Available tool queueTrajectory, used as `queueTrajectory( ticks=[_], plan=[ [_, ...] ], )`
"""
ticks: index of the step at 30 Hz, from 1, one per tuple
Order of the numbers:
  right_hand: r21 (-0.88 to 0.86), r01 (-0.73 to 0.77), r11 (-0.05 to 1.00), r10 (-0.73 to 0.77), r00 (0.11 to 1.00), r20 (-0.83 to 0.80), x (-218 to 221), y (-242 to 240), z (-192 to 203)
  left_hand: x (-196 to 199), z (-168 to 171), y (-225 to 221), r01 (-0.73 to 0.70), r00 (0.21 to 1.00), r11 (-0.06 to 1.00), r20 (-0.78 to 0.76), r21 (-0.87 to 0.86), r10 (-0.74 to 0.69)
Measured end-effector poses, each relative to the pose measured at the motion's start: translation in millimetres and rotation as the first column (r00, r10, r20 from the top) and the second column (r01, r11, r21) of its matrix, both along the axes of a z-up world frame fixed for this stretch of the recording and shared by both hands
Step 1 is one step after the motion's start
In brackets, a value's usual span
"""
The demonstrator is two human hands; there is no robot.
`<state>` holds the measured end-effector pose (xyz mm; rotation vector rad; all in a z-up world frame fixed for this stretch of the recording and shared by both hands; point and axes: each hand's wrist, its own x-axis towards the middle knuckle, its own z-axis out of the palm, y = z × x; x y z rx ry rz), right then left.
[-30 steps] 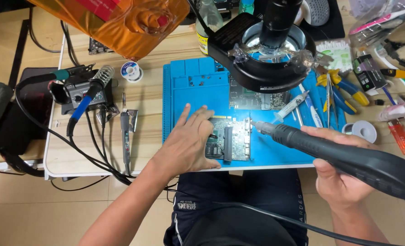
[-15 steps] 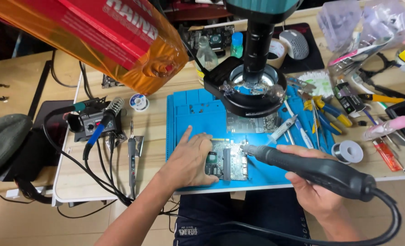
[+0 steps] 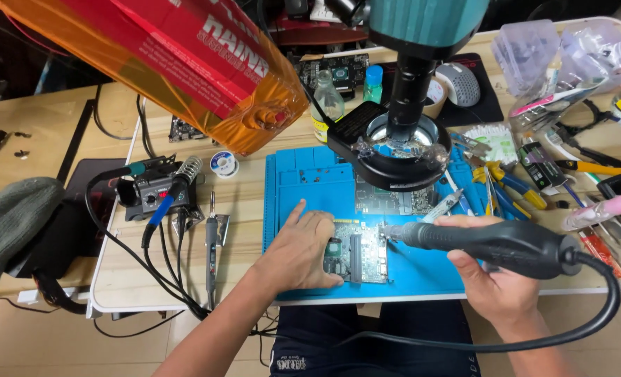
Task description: Using a heat gun, flux syringe, and tweezers to perform rework or repair on a circuit board.
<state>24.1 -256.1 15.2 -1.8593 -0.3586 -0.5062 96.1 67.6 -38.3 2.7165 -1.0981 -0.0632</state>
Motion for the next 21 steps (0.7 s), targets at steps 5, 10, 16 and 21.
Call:
queueTrajectory(
  ticks=[5,10,16,21],
  plan=[
    [0.016,-0.007,1.000,0.007,0.999,0.039,2.2,1.8,2.3,1.9,-2.3,-1.1,0.006,1.000,1.000,0.013,-0.015,-0.006],
    [0.021,-0.007,1.000,0.007,1.000,0.011,2.7,1.9,-0.3,3.8,-10.1,-2.2,0.032,0.998,0.999,0.061,-0.029,-0.030],
    [0.019,-0.028,0.999,0.027,0.999,0.018,2.6,1.9,3.7,4.4,-13.3,-5.4,0.063,0.995,0.995,0.086,-0.079,-0.056],
    [-0.021,-0.029,0.999,0.030,0.999,0.042,4.4,-1.0,4.7,5.6,-11.5,-6.8,0.081,0.995,0.993,0.064,-0.084,-0.076]
  ],
)
